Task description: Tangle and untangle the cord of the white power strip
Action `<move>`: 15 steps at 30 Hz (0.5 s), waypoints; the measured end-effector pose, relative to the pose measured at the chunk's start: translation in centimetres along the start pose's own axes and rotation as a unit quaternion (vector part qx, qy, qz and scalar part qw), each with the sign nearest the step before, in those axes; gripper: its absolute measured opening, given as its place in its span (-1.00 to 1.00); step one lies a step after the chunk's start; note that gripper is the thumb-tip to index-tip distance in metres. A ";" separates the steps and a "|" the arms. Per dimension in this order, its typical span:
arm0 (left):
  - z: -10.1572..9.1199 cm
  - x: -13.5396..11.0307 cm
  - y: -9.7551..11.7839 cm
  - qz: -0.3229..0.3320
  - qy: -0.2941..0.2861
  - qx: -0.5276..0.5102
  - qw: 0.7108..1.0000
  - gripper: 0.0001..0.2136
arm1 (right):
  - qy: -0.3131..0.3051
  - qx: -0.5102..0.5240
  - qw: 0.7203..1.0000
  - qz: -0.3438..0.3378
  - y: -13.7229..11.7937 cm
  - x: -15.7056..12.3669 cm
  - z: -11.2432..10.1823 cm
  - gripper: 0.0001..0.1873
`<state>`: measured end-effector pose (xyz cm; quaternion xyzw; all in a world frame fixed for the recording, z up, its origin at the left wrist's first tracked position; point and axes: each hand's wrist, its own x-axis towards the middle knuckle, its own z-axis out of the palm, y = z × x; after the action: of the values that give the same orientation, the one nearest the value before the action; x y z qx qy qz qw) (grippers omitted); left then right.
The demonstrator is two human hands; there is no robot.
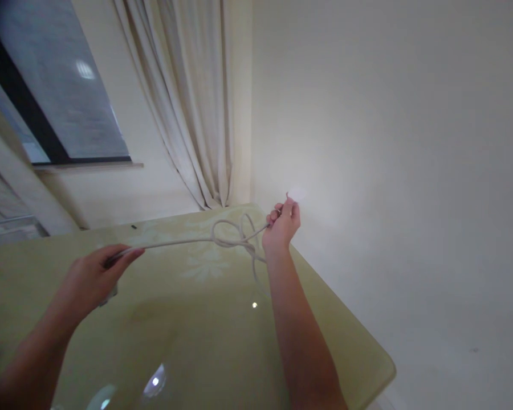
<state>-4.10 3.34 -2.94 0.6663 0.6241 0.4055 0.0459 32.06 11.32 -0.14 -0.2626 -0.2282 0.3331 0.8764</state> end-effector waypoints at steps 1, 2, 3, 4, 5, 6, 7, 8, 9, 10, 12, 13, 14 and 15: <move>-0.1 0.0 0.1 0.037 0.029 0.050 0.998 -0.58 | -0.026 -0.001 1.000 0.011 -0.1 -0.6 0.4 -0.69; -0.1 -0.1 0.3 0.064 0.054 0.104 0.991 -0.55 | -0.050 -0.002 0.999 0.019 -0.1 -1.2 0.8 -0.67; -0.1 -0.2 0.5 0.065 0.071 0.148 0.984 -0.53 | -0.071 -0.002 0.997 0.024 -0.2 -1.9 1.1 -0.66; -0.1 -0.3 0.7 0.044 0.076 0.182 0.979 -0.52 | -0.090 -0.002 0.996 0.028 -0.3 -2.5 1.5 -0.65; -0.1 -0.4 0.8 0.006 0.071 0.197 0.978 -0.52 | -0.108 0.001 0.994 0.032 -0.4 -3.2 1.9 -0.65; 0.0 -0.4 0.9 -0.038 0.057 0.189 0.980 -0.53 | -0.126 0.004 0.991 0.038 -0.5 -3.8 2.3 -0.64; 0.2 -0.4 0.9 -0.078 0.038 0.153 0.984 -0.54 | -0.143 0.007 0.989 0.044 -0.6 -4.5 2.6 -0.64; 0.4 -0.3 0.8 -0.111 0.022 0.087 0.990 -0.54 | -0.157 0.009 0.986 0.050 -0.8 -5.0 3.0 -0.64; 0.7 -0.2 0.7 -0.135 0.011 -0.001 0.991 -0.52 | -0.171 0.008 0.984 0.056 -0.9 -5.6 3.2 -0.64; 0.9 -0.1 0.5 -0.151 0.008 -0.091 0.984 -0.49 | -0.185 0.006 0.981 0.064 -1.1 -6.1 3.5 -0.63; 1.4 0.2 0.4 -0.170 0.032 -0.227 0.958 -0.48 | -0.216 -0.001 0.973 0.086 -1.3 -6.9 3.8 -0.63; 1.6 0.2 0.4 -0.174 0.051 -0.264 0.947 -0.52 | -0.234 -0.005 0.967 0.099 -1.3 -7.3 3.9 -0.63; 1.7 0.3 0.6 -0.171 0.067 -0.286 0.940 -0.57 | -0.254 -0.012 0.961 0.113 -1.2 -7.7 4.0 -0.64; 1.8 0.2 1.0 -0.163 0.075 -0.301 0.937 -0.62 | -0.274 -0.023 0.953 0.124 -1.0 -8.1 4.0 -0.65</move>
<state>-2.28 4.14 -3.47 0.4779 0.5744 0.6103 0.2629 24.73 6.23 1.68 -0.2076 -0.4331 0.4934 0.7252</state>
